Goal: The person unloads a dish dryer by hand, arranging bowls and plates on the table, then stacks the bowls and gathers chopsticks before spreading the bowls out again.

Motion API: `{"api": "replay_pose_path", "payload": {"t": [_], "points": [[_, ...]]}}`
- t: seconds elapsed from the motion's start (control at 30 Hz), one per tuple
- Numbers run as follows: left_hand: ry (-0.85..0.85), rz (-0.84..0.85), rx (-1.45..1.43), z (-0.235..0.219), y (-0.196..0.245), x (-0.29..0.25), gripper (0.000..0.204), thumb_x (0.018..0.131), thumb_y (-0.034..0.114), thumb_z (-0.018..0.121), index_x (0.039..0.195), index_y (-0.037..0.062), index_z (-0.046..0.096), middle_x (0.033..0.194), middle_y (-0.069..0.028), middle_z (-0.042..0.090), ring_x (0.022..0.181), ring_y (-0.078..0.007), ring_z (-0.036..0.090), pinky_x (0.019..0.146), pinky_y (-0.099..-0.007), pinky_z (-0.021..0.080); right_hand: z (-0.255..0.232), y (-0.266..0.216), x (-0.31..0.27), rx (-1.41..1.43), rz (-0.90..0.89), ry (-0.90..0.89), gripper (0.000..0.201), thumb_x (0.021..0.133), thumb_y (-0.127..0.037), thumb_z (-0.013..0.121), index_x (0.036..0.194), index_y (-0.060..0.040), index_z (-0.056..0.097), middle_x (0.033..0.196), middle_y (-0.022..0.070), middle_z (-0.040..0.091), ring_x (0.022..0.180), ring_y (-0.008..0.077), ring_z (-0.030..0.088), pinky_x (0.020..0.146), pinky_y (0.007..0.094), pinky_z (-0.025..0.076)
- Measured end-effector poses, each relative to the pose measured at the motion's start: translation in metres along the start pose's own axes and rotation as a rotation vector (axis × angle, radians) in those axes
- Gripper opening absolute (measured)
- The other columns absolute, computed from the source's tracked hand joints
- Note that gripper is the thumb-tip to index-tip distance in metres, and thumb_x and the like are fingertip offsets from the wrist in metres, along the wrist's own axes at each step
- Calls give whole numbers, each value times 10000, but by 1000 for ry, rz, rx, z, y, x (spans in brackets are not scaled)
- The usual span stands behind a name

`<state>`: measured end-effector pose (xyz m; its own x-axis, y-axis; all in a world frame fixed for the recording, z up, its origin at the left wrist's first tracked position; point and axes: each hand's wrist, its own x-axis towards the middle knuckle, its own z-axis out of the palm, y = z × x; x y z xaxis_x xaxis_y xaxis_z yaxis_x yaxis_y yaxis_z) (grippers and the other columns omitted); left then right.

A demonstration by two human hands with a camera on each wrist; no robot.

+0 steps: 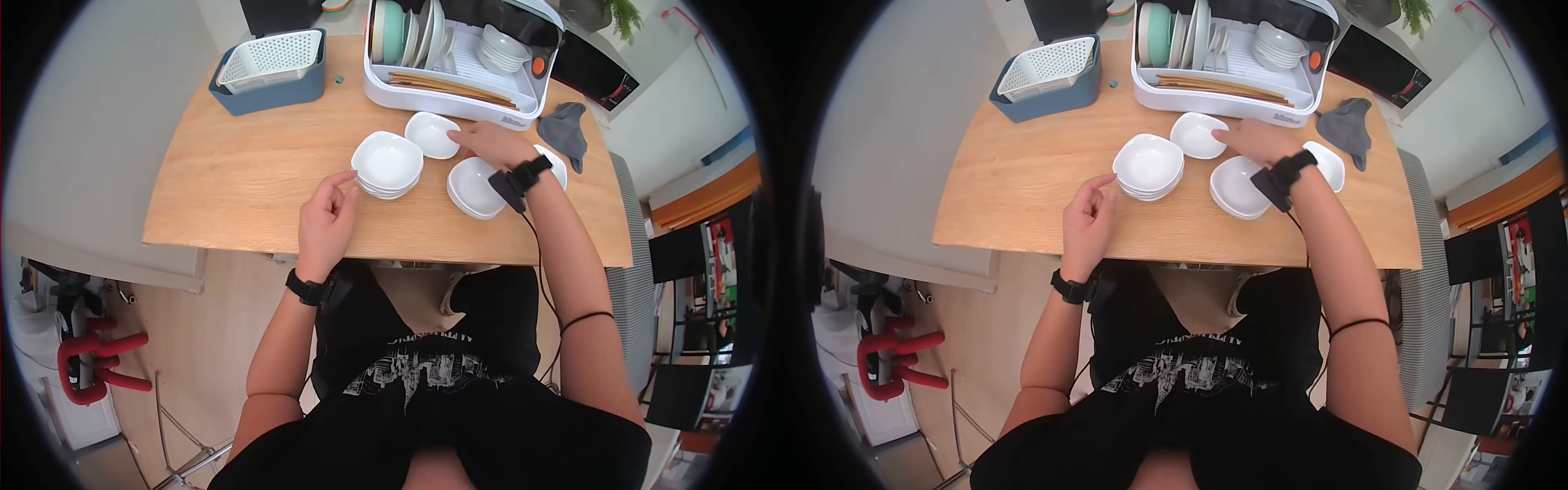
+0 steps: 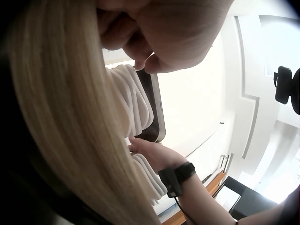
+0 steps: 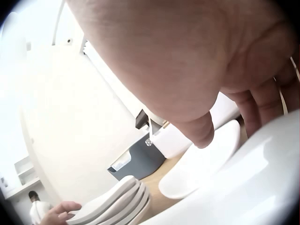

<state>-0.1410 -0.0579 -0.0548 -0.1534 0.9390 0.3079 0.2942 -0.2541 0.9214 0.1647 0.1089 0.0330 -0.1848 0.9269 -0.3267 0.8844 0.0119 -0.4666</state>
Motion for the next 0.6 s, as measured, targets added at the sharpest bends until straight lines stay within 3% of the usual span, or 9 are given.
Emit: {"api": "replay_pose_path", "payload": {"t": [0.03,0.07,0.13,0.23,0.37,0.43,0.47,0.6], "points": [[12,5,-8,0,0,0,233,1060,109,697,1279,38,732,660,49,381,609,-62,360,569,-279,345,4,4,15,-68,66,-102,581,1018,-539,680,1202,5,770,1069,143,777,884,249,690,759,385,536],[26,6,-14,-1,0,-1,208,1065,113,695,1252,30,730,662,53,383,611,-58,359,568,-277,341,10,11,27,-68,61,-105,581,1018,-539,680,1202,5,770,1069,143,777,884,249,690,759,385,536],[49,-8,-60,0,-5,-2,166,1071,120,693,1201,21,721,664,60,385,616,-53,357,570,-272,337,19,24,42,192,41,-122,470,1042,-450,655,965,4,749,826,47,693,825,149,631,707,320,501],[76,-36,-117,0,-11,-2,127,1086,139,686,1097,12,692,675,70,398,631,-44,359,574,-262,332,20,27,37,366,48,-56,441,1013,-414,624,959,-1,768,824,45,692,743,151,604,652,336,484],[98,-35,-128,1,-11,-2,198,1103,172,680,988,18,634,700,72,436,652,-37,372,581,-253,337,0,16,1,436,0,12,411,1006,-386,607,946,-6,752,769,21,645,712,139,584,674,308,479],[99,-29,-111,2,-14,-1,212,1107,180,677,978,20,623,710,73,447,657,-37,378,583,-250,340,0,2,-14,542,-183,140,380,1014,-372,604,888,-32,720,786,7,652,708,120,574,672,297,473],[106,-26,-94,2,-16,-1,227,1110,189,675,968,22,613,720,73,457,662,-37,383,585,-248,344,2,-7,-23,546,-179,147,380,1014,-372,604,888,-32,720,786,7,652,708,120,574,672,297,473],[125,-23,-115,2,-13,-1,226,1111,196,676,978,24,612,737,73,470,677,-41,394,596,-249,357,26,-48,-38,234,-282,211,441,992,-360,610,894,58,712,760,122,683,693,219,604,694,394,502]]}}
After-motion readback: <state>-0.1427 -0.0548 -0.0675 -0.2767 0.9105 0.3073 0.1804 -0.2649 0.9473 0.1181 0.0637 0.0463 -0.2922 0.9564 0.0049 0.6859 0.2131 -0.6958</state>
